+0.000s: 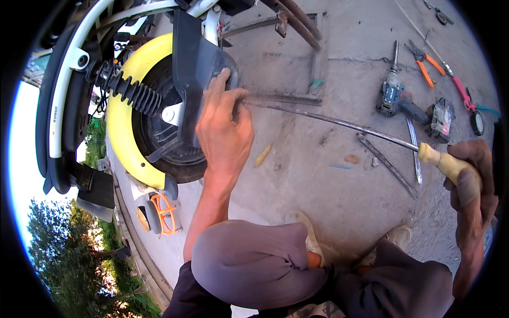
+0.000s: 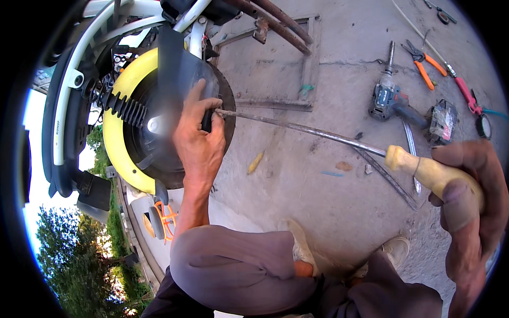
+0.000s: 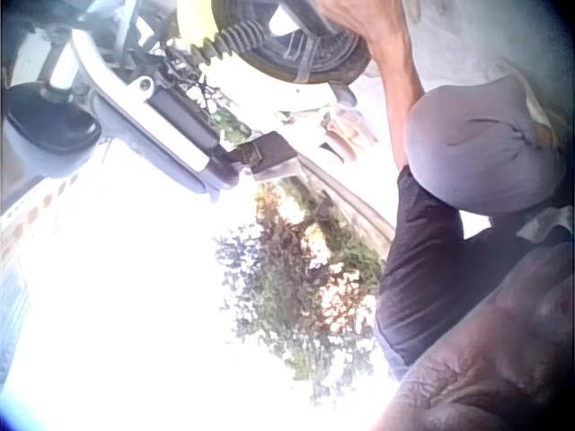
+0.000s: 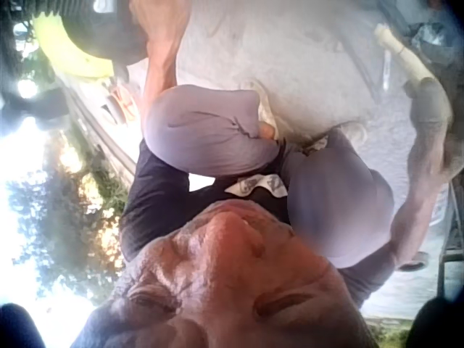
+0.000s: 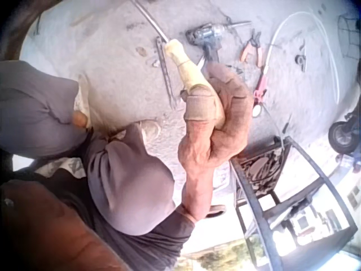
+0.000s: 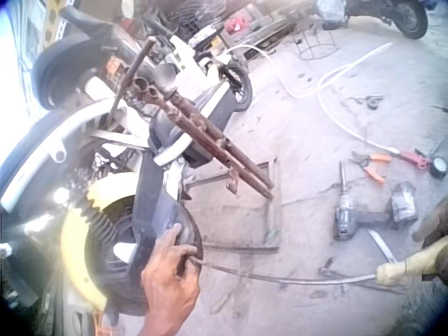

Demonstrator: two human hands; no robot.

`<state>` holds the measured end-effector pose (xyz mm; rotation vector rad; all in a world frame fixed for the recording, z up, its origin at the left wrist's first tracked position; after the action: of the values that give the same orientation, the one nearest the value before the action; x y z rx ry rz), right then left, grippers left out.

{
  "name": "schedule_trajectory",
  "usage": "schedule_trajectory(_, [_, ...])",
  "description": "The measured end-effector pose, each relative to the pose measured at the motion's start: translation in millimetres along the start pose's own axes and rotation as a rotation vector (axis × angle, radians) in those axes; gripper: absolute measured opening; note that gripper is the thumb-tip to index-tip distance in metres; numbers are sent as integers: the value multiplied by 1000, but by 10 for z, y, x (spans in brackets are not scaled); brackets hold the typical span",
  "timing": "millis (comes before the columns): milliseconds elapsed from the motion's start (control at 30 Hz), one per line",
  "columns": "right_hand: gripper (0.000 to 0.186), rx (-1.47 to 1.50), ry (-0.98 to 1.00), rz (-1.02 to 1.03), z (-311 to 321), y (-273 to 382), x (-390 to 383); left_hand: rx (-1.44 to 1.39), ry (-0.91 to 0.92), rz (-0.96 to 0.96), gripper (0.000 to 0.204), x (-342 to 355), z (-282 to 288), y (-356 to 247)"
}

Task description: The person sits on the ground and uses a screwdriver to tighten screws on a black plastic cover attached to the rear wheel of a yellow scooter. They also use a power drill to secure the cover and adjust the wheel area.

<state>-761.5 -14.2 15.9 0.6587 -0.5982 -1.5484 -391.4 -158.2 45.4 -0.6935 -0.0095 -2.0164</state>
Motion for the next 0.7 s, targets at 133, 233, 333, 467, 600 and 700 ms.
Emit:
schedule_trajectory(133, [59, 152, -182, 123, 12, 55, -74, -36, -18, 54, 25, -8, 14, 41])
schedule_trajectory(233, [45, -103, -395, 86, -19, -154, -189, -51, -14, 54, 25, -9, 45, 43])
schedule_trajectory(333, [36, -233, -196, 503, 70, 300, -82, -44, -15, 29, 23, -2, 21, 3])
schedule_trajectory(467, [42, -13, -55, 271, -106, 53, -107, -27, -9, 45, 22, -21, 36, 44])
schedule_trajectory(600, [41, -35, -121, 262, -70, 18, -212, -67, -24, 81, 20, -10, 1, 38])
schedule_trajectory(700, [39, -121, -172, 376, -72, 142, -210, -51, -4, 59, 20, -18, 23, 37])
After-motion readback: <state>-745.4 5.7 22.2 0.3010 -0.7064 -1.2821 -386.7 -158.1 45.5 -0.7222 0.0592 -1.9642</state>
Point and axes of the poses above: each hand's wrist, its own x-axis towards the middle knuckle, its own z-axis out of the back of the hand, y = z × x, the point moved 9 cm from there along x, towards the middle knuckle, and after that the axes turned 12 degrees about -x, right-handed, at the moved point
